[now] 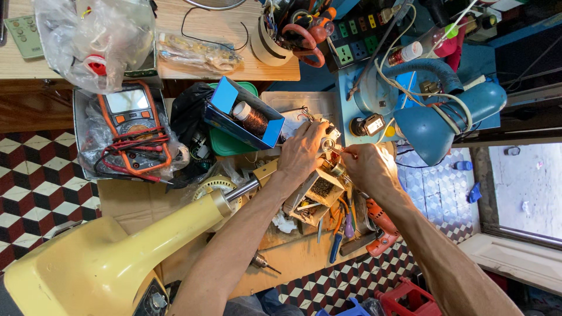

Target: The person works on a disassembled electrical motor on a cluttered workbench. They apply a liquid from a small bottle to the motor's internal components, then use a screwdriver to adjust and clean the windings and commutator area. The person repeatedly wipes the tool and parts with a tissue while manipulating the motor assembly.

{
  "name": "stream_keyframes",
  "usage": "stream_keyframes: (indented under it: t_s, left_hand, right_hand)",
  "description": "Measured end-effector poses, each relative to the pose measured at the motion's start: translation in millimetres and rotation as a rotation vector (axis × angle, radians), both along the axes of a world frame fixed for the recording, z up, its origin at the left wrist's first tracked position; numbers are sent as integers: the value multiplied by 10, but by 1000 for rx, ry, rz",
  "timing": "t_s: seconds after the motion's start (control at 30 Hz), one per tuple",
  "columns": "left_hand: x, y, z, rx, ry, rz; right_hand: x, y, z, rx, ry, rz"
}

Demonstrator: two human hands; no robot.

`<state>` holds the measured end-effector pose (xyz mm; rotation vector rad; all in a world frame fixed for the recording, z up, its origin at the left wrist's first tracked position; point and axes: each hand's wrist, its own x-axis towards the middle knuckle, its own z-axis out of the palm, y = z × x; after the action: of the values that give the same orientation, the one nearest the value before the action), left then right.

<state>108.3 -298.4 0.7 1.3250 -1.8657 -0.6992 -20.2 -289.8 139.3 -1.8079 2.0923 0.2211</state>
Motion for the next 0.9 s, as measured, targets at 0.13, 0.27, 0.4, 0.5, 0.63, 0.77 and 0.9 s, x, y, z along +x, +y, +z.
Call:
stream_keyframes:
  t_s: [0.13,0.27,0.4,0.5,0.63,0.77,0.9]
  left_hand:
    - [27,10,50,40,-13,-37]
    - [66,29,122,68,103,-77]
    - [193,180,117,-58,221,-84]
    - [213,228,99,-98,188,-108]
    - [192,172,58,-163,99,-129]
    - [177,140,7,-210,46,-144]
    - [189,150,-35,-181,47,-134]
  right_hand:
    - [64,95,123,-11,112,35]
    - [137,170,220,-62,86,94]
    - [187,175,282,-4,69,34]
    - [187,194,308,-26,54,40]
    - [160,202,295,-82,66,117]
    - [135,214,288,-108,59,150]
    - [107,317,373,-67,78,88]
